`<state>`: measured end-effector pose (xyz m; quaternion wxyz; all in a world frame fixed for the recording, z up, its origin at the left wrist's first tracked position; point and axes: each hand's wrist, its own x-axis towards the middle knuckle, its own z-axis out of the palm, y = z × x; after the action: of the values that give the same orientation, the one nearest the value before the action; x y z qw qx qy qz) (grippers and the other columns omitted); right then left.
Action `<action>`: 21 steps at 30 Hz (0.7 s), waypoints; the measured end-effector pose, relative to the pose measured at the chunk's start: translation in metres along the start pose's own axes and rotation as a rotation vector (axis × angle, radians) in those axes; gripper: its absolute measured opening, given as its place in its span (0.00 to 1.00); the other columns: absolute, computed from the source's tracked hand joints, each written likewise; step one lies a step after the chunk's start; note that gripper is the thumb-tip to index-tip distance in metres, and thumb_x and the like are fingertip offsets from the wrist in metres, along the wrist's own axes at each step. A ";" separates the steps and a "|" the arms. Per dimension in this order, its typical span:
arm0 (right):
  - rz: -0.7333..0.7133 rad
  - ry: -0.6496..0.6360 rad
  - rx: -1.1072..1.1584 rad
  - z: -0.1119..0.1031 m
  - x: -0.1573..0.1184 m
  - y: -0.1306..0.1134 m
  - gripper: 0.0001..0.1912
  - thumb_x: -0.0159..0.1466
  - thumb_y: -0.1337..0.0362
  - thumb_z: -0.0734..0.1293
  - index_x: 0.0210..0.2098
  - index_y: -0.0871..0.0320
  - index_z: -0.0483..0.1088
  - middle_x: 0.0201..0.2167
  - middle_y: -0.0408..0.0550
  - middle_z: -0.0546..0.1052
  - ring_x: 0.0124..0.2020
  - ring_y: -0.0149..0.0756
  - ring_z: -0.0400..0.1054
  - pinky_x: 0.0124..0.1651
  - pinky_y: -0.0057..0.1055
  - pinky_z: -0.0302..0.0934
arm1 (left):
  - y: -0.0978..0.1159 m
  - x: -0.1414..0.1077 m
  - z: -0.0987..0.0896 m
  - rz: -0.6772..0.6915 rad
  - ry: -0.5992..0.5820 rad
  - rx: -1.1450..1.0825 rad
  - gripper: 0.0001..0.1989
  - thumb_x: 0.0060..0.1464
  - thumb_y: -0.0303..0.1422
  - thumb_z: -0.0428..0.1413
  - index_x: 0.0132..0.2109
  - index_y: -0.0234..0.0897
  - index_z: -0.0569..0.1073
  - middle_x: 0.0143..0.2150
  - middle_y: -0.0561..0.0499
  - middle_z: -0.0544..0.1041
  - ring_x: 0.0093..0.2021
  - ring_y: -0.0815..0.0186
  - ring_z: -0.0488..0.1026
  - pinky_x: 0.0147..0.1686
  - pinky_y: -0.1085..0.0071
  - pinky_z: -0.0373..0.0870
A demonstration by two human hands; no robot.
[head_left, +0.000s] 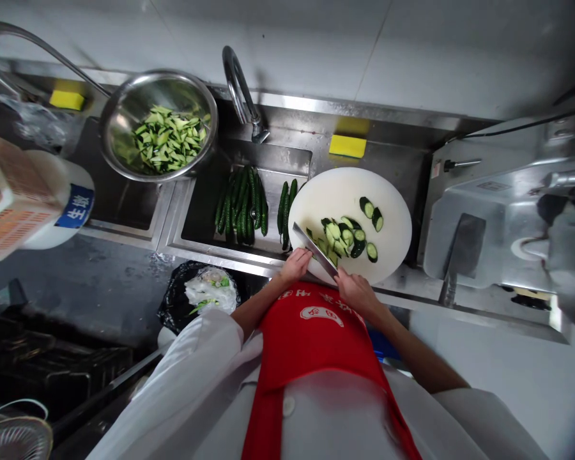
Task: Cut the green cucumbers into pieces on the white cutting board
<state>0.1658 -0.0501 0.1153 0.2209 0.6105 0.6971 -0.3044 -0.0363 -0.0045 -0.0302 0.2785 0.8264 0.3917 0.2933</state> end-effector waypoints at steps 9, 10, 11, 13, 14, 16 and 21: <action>0.002 0.093 0.043 -0.009 -0.002 0.005 0.20 0.73 0.59 0.47 0.53 0.61 0.63 0.36 0.55 0.79 0.38 0.41 0.75 0.39 0.30 0.56 | 0.034 0.033 -0.039 -0.061 0.235 -0.042 0.11 0.67 0.33 0.47 0.46 0.36 0.73 0.40 0.44 0.75 0.43 0.63 0.71 0.46 0.63 0.71; -0.004 0.100 0.039 -0.009 -0.007 0.008 0.21 0.73 0.59 0.47 0.54 0.61 0.63 0.35 0.55 0.79 0.38 0.42 0.75 0.39 0.30 0.57 | 0.042 0.053 -0.049 -0.103 0.321 -0.049 0.11 0.67 0.33 0.47 0.47 0.36 0.73 0.41 0.44 0.75 0.44 0.62 0.71 0.47 0.62 0.71; -0.017 0.101 0.033 -0.007 -0.011 0.010 0.21 0.73 0.59 0.47 0.54 0.61 0.63 0.35 0.55 0.79 0.38 0.42 0.75 0.39 0.30 0.57 | 0.049 0.078 -0.055 -0.130 0.387 -0.051 0.11 0.66 0.33 0.48 0.47 0.36 0.72 0.43 0.43 0.75 0.46 0.61 0.71 0.49 0.62 0.70; -0.046 0.098 0.016 -0.002 -0.016 0.012 0.21 0.73 0.59 0.47 0.55 0.60 0.63 0.35 0.55 0.79 0.38 0.42 0.75 0.40 0.30 0.58 | 0.060 0.132 -0.057 -0.120 0.330 -0.068 0.12 0.66 0.31 0.47 0.50 0.36 0.72 0.47 0.43 0.74 0.49 0.61 0.71 0.52 0.61 0.68; -0.061 0.097 0.008 0.002 -0.017 0.012 0.21 0.73 0.59 0.47 0.55 0.60 0.63 0.36 0.56 0.79 0.38 0.42 0.75 0.40 0.30 0.59 | 0.064 0.158 -0.052 -0.064 0.195 -0.072 0.12 0.65 0.30 0.47 0.51 0.36 0.72 0.48 0.43 0.74 0.50 0.61 0.70 0.53 0.62 0.68; -0.086 0.083 -0.004 0.010 -0.016 0.010 0.20 0.73 0.61 0.48 0.57 0.60 0.62 0.37 0.57 0.79 0.40 0.42 0.75 0.41 0.31 0.60 | 0.067 0.199 -0.031 0.028 -0.189 -0.016 0.14 0.60 0.25 0.50 0.51 0.36 0.73 0.49 0.44 0.75 0.52 0.59 0.70 0.55 0.60 0.66; -0.037 0.076 0.026 0.028 -0.012 0.007 0.19 0.72 0.61 0.49 0.56 0.59 0.63 0.38 0.58 0.79 0.40 0.46 0.76 0.39 0.34 0.64 | 0.060 0.237 0.018 0.003 -0.841 0.192 0.18 0.51 0.21 0.56 0.49 0.39 0.76 0.51 0.47 0.76 0.53 0.57 0.67 0.59 0.53 0.60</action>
<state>0.1731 -0.0774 0.1026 0.1806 0.6112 0.7122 -0.2943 0.1287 0.1509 0.0627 0.3355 0.8967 0.2685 -0.1064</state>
